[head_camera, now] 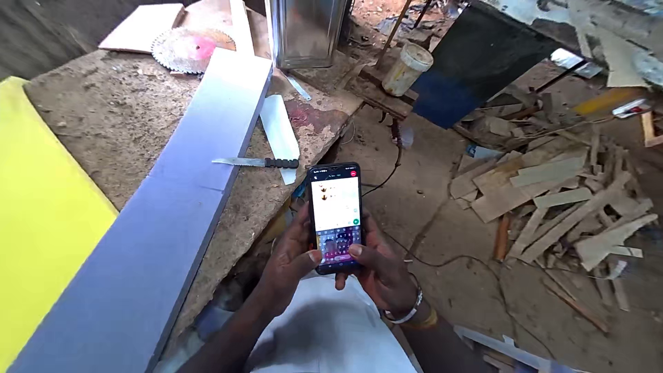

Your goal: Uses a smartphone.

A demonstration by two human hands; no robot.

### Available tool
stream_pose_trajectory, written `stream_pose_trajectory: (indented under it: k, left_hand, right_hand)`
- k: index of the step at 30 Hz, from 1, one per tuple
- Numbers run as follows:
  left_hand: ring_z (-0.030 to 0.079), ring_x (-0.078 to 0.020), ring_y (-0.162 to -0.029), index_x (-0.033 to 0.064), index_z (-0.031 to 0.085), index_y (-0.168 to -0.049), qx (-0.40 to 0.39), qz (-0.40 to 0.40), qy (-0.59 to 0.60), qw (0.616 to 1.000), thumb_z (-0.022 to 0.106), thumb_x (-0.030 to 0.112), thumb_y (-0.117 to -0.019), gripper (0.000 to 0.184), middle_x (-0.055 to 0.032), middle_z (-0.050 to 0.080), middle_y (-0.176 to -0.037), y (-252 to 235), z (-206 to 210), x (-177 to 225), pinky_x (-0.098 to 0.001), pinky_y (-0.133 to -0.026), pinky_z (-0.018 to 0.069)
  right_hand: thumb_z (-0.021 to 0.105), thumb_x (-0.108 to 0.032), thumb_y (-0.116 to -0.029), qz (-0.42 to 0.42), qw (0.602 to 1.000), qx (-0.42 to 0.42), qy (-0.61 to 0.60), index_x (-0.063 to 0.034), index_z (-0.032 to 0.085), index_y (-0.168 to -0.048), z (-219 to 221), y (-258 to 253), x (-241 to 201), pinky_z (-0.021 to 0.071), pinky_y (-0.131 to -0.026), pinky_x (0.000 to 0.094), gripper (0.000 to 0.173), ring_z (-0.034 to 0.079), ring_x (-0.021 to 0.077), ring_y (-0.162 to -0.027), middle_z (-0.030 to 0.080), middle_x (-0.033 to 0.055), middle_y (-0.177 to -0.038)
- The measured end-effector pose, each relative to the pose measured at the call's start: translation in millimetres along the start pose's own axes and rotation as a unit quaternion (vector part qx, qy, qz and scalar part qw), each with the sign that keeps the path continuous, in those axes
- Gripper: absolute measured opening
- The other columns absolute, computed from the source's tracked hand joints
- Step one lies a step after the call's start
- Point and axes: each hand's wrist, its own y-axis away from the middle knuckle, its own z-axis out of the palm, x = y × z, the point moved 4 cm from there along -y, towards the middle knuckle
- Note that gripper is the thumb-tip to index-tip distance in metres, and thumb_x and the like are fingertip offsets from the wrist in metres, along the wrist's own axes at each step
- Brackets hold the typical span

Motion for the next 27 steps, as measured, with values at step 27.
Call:
stream_pose_trajectory:
  k: [27]
  left_hand:
    - [0.057, -0.0310, -0.131, 0.0194, 0.011, -0.166, 0.034, -0.001, -0.057, 0.998, 0.064, 0.018, -0.0959, 0.088, -0.0184, 0.047, -0.153, 28.8, -67.7, 44.4, -0.0482, -0.109, 0.0489]
  right_hand:
    - [0.067, -0.026, -0.0978, 0.048, 0.988, -0.112, -0.094, -0.0312, 0.020, -0.162, 43.4, -53.6, 48.3, 0.0625, -0.077, 0.0597, 0.080, 0.066, 0.0434, -0.114, 0.054, 0.0236, -0.141]
